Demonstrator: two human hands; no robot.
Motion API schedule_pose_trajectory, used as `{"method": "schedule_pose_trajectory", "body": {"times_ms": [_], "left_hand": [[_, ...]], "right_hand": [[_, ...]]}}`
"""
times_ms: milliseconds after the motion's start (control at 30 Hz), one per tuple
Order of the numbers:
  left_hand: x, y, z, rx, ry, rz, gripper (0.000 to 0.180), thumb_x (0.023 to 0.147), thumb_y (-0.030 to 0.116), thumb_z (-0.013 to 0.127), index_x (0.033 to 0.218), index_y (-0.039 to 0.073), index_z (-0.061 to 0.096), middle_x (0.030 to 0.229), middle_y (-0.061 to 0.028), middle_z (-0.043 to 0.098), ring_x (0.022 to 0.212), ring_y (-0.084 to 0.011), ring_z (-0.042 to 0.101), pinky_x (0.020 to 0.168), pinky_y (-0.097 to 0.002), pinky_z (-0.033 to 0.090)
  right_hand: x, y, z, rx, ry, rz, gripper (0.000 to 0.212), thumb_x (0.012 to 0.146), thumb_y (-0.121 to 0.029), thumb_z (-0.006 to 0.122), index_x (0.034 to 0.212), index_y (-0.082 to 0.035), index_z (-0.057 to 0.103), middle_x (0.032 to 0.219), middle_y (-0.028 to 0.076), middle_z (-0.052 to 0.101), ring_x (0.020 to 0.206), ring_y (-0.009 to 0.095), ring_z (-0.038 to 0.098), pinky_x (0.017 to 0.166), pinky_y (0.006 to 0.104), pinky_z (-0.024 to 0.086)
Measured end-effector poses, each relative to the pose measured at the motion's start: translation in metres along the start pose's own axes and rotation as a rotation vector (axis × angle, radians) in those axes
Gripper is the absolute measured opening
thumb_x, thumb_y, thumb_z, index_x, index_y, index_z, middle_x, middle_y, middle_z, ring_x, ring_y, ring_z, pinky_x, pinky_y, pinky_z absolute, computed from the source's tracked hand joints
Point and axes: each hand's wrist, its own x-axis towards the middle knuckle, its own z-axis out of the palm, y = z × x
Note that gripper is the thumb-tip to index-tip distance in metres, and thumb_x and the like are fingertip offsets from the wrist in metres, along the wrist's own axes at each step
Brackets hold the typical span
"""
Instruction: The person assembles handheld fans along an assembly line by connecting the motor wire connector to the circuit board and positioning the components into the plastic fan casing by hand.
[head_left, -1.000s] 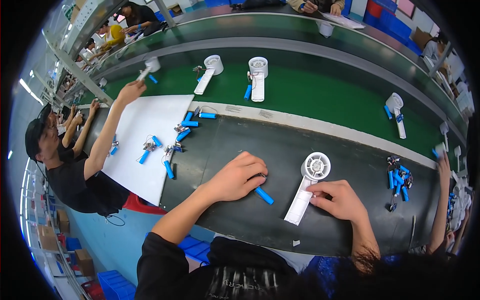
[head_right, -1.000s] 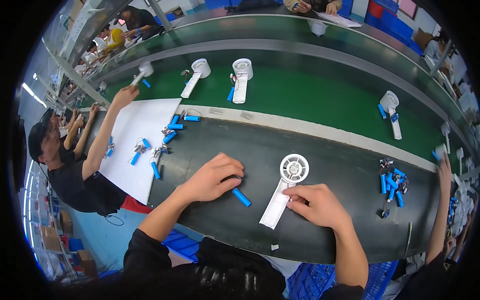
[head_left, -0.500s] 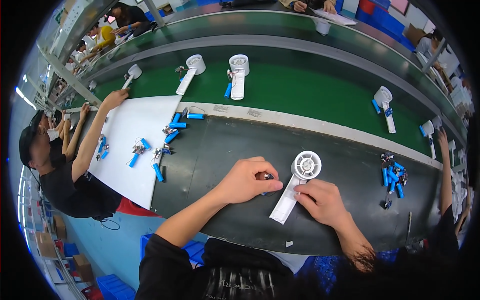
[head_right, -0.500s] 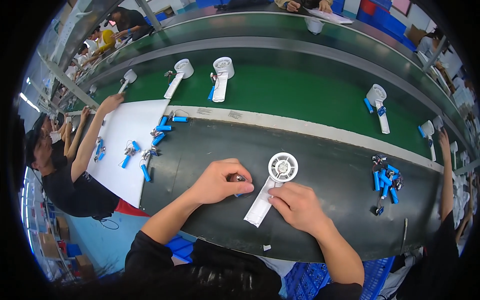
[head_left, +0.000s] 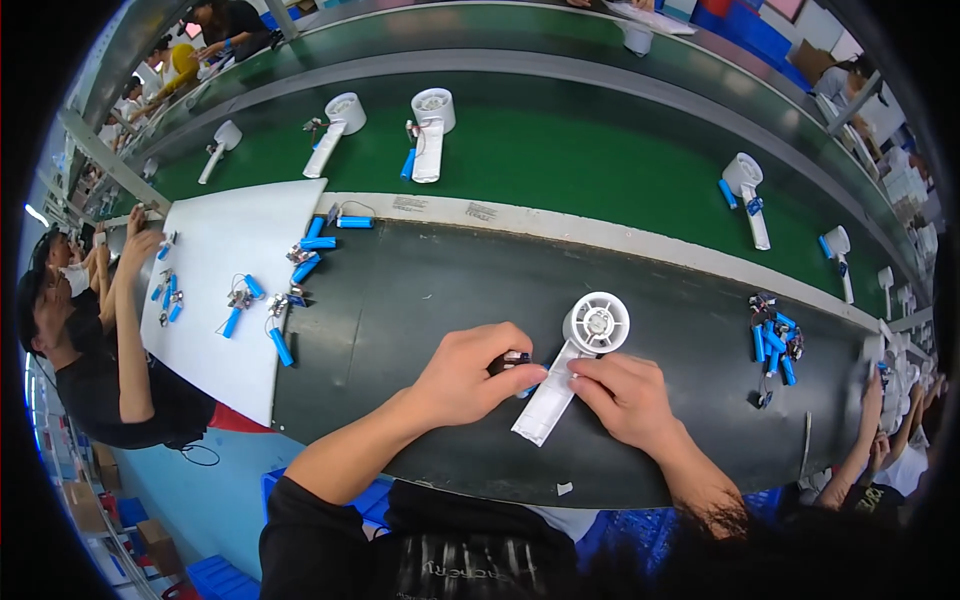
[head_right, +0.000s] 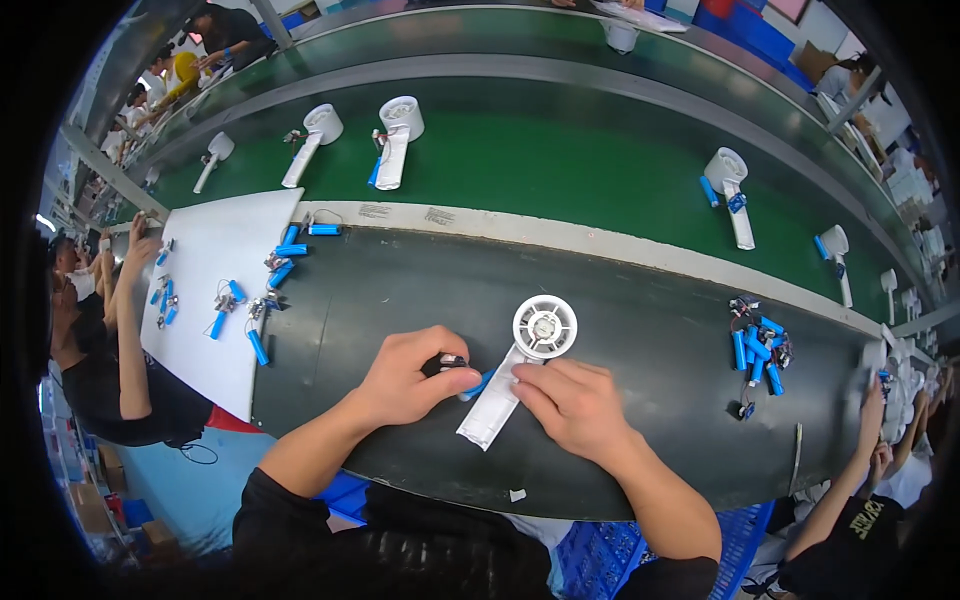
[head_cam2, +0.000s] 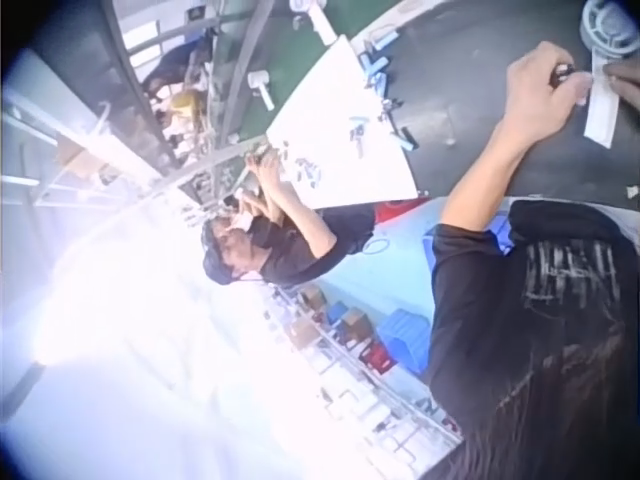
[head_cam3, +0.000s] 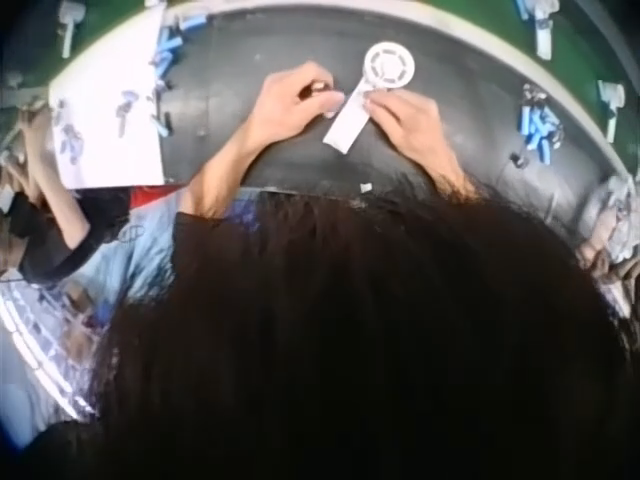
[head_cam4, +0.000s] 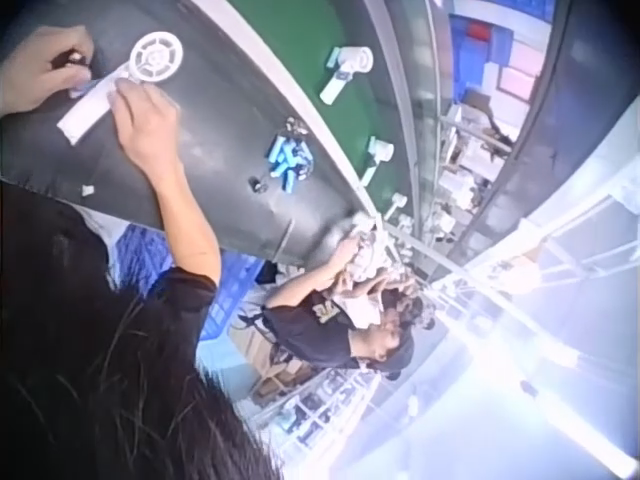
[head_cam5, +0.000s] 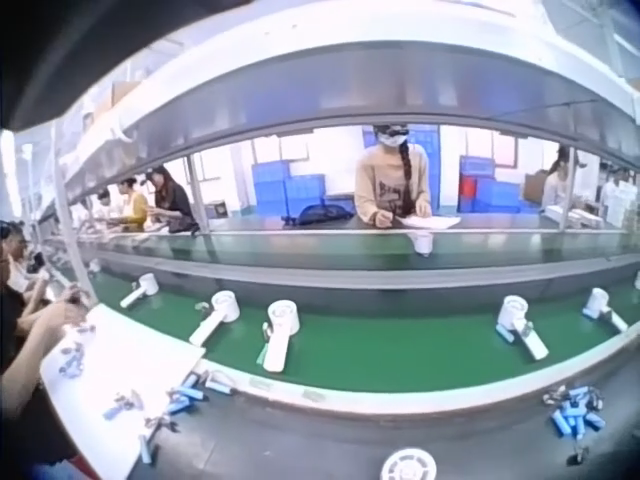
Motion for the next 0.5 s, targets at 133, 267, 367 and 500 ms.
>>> {"method": "schedule_pose_trajectory", "body": {"times_ms": [133,267,367,500], "left_hand": [[-0.0017,0.0055,-0.0007,0.058,0.071,0.066,0.023,0.088,0.016,0.071,0.108,0.004,0.069,0.081,-0.009,0.061,0.072,-0.0212,0.06,0.067,-0.0314,0.049],[-0.0043,0.0062,-0.0018,0.076,0.004,0.11,0.033,0.093,0.012,0.061,0.125,0.004,0.065,0.083,-0.0084,0.056,0.073,-0.0207,0.055,0.069,-0.0312,0.046],[-0.0047,0.005,0.0006,0.023,-0.021,0.158,0.038,0.092,0.01,0.061,0.129,0.003,0.061,0.084,-0.0085,0.053,0.075,-0.0203,0.053,0.071,-0.0313,0.045],[-0.0084,0.0052,0.0,-0.049,0.042,-0.036,0.044,0.09,0.007,0.065,0.132,0.002,0.053,0.087,-0.0067,0.056,0.077,-0.0149,0.053,0.072,-0.0306,0.045]], "right_hand": [[-0.0027,0.0006,-0.0034,0.035,0.014,0.068,0.011,0.083,-0.008,0.073,0.092,-0.002,0.071,0.08,0.012,0.07,0.068,0.028,0.068,0.06,0.0355,0.053],[-0.005,0.0016,-0.0024,0.058,0.001,0.074,0.009,0.084,-0.005,0.071,0.092,-0.001,0.07,0.08,0.013,0.069,0.067,0.028,0.068,0.059,0.0355,0.053],[-0.0078,0.0017,-0.0004,0.231,-0.037,0.218,0.01,0.091,-0.006,0.067,0.097,0.001,0.068,0.078,0.012,0.069,0.064,0.021,0.067,0.059,0.0319,0.052],[-0.005,-0.0048,-0.0007,0.416,-0.063,0.406,0.01,0.096,-0.006,0.06,0.098,0.001,0.067,0.071,0.005,0.066,0.059,0.012,0.063,0.055,0.0272,0.051]]}}
